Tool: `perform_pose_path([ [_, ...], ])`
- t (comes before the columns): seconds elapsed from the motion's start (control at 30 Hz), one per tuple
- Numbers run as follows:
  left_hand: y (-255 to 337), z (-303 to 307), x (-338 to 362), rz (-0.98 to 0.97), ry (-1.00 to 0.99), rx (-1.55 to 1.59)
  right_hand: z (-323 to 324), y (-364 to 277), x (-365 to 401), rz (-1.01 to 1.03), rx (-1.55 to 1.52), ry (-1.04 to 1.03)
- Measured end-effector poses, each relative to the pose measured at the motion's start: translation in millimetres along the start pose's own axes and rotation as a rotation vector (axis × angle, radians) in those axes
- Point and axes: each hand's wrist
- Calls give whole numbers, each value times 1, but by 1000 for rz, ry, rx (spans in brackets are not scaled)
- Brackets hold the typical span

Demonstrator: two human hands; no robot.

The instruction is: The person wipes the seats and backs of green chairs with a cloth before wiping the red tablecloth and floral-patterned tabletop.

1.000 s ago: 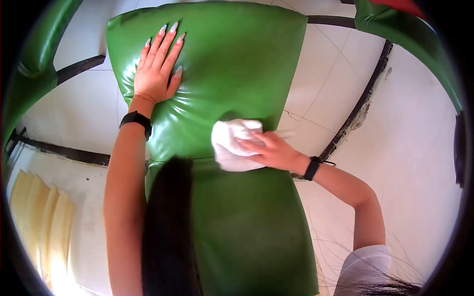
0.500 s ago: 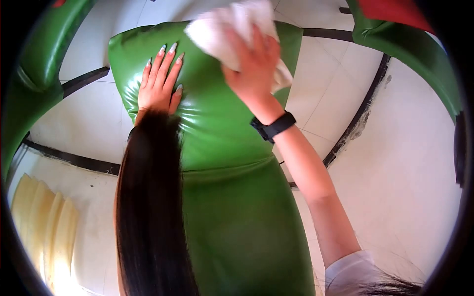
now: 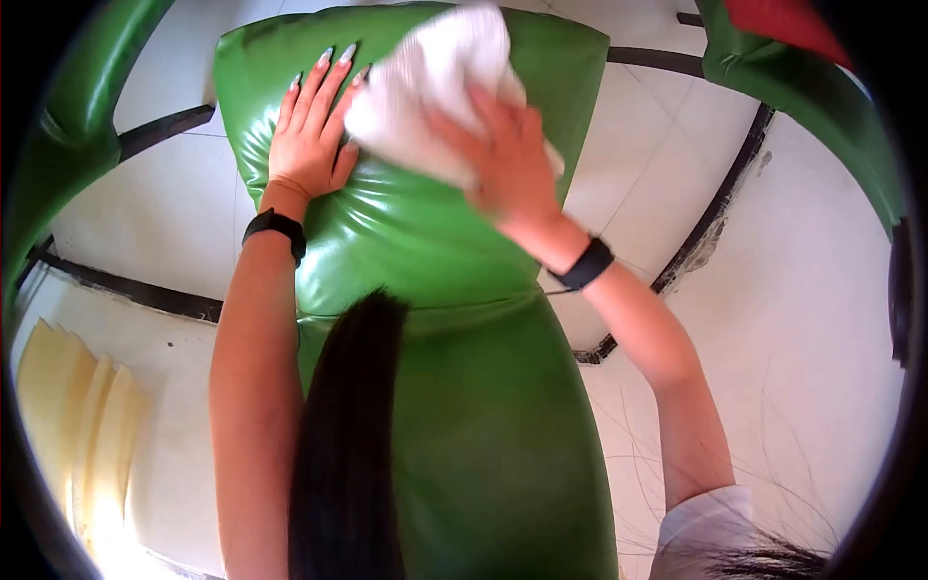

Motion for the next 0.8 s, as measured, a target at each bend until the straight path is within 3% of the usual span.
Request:
perform_pose_path([
  [0.13,1,1,0,-16,40,-9,-27,-57,85,181,-30,-225],
  [0.2,0,1,-1,-37,68,-15,-44,-85,103,257,-47,-169],
  [0.43,6,3,-4,-87,129,-61,-67,-107,67,273,-269,-164],
  [0.57,11,8,-5,-92,95,-104,-42,-96,79,306,-85,-198],
  [0.67,13,9,-2,-26,-3,-184,7,-84,100,233,-73,-533],
  [0.73,22,16,-3,20,-64,-261,27,-64,135,197,-156,-617],
  [0.8,36,17,0,117,-139,-348,60,-56,165,53,-164,-811],
])
Point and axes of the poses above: each hand's wrist, its own x-axis away from the middle knuckle, its own z-axis out of the back of the hand, y = z × x, and after that the axes turned 1 degree about x, right-handed
